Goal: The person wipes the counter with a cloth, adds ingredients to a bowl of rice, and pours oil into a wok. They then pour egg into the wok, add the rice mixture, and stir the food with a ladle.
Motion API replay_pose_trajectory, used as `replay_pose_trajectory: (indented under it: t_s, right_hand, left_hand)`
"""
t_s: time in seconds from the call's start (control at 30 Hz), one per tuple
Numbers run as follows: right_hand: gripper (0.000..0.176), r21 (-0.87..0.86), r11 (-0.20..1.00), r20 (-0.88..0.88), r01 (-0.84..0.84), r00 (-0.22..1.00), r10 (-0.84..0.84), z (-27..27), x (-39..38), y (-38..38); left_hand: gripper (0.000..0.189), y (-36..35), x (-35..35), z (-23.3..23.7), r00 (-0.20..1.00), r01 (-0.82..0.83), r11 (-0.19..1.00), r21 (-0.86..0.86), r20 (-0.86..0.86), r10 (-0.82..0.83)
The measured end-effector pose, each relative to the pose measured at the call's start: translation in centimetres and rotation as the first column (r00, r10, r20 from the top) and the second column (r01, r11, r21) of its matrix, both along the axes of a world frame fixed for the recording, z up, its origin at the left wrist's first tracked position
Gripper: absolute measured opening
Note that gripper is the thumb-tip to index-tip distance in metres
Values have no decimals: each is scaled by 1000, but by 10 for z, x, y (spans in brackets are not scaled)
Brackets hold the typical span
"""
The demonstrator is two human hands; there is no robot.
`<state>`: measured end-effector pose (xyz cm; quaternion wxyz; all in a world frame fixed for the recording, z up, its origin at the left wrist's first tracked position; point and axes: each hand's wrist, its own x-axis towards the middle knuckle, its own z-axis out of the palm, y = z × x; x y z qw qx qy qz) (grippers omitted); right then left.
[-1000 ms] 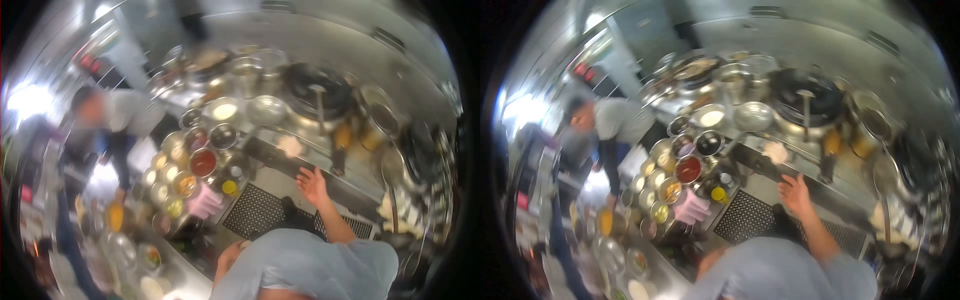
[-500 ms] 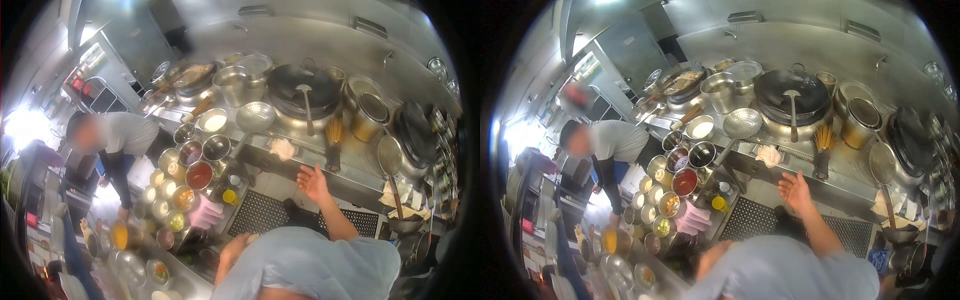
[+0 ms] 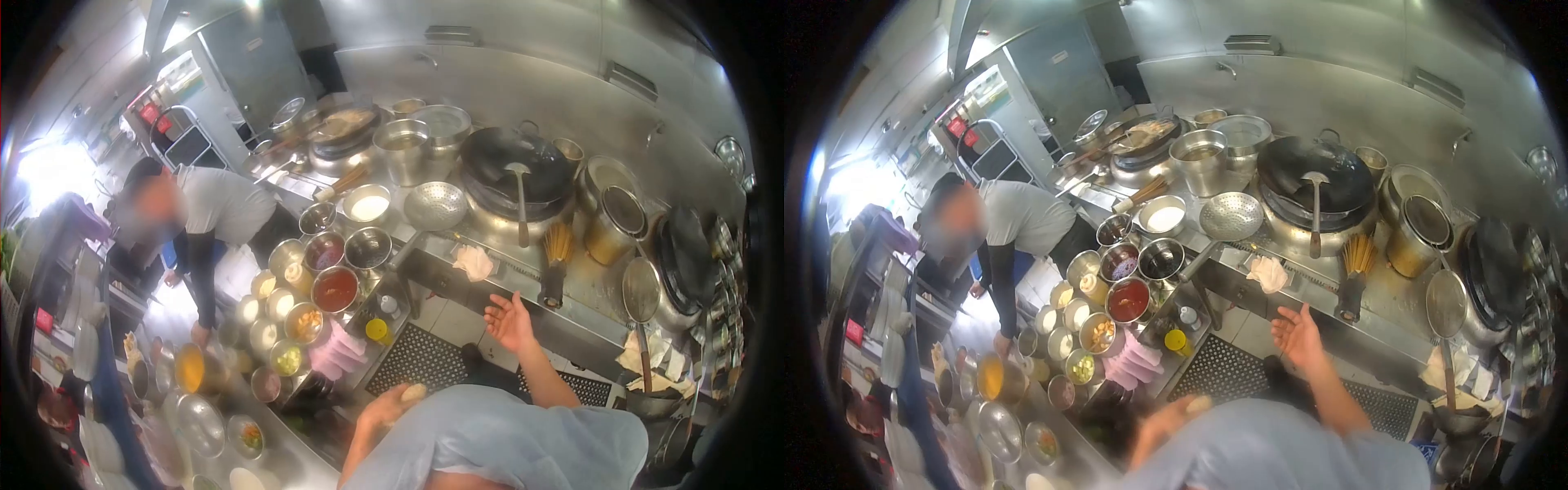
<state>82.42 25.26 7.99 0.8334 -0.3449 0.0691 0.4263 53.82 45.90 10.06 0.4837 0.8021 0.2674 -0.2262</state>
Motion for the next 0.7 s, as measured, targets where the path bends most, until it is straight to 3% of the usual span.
replay_pose_trajectory:
  t_s: [0.13,0.2,0.27,0.33,0.43,0.53,0.57,0.63,0.7]
  right_hand:
    - [62,-30,998,7,-50,999,50,-3,-4,6]
    - [62,-39,997,21,-74,997,74,-5,-6,8]
    - [62,-53,996,4,-73,997,73,-3,-8,10]
    - [61,-54,996,-5,-77,997,77,-3,-10,10]
    - [61,-26,996,-15,-83,996,82,-10,-11,8]
    - [61,-11,996,-22,-84,996,83,-11,-13,7]
    - [60,-20,996,-8,-88,996,88,-8,-14,6]
    - [59,-30,995,7,-92,996,92,-7,-17,7]
    - [61,-35,996,-3,-84,996,84,-12,-15,6]
  left_hand:
    - [62,-7,-13,-25,999,-49,996,-76,3,50]
    - [56,-8,-18,-48,991,-113,977,-180,-91,98]
    - [51,-10,-24,-62,992,-63,987,-150,-121,45]
    - [48,-17,-27,-25,989,109,994,20,-105,-106]
    - [46,-18,-31,-10,994,108,994,-22,-17,-108]
    - [44,-25,-25,42,982,-18,998,-61,-187,6]
    - [44,-24,-23,49,989,-1,995,-96,-150,-13]
    - [45,-20,-22,55,996,31,985,-167,-80,-45]
    - [46,-16,-23,21,990,132,987,-89,-34,-135]
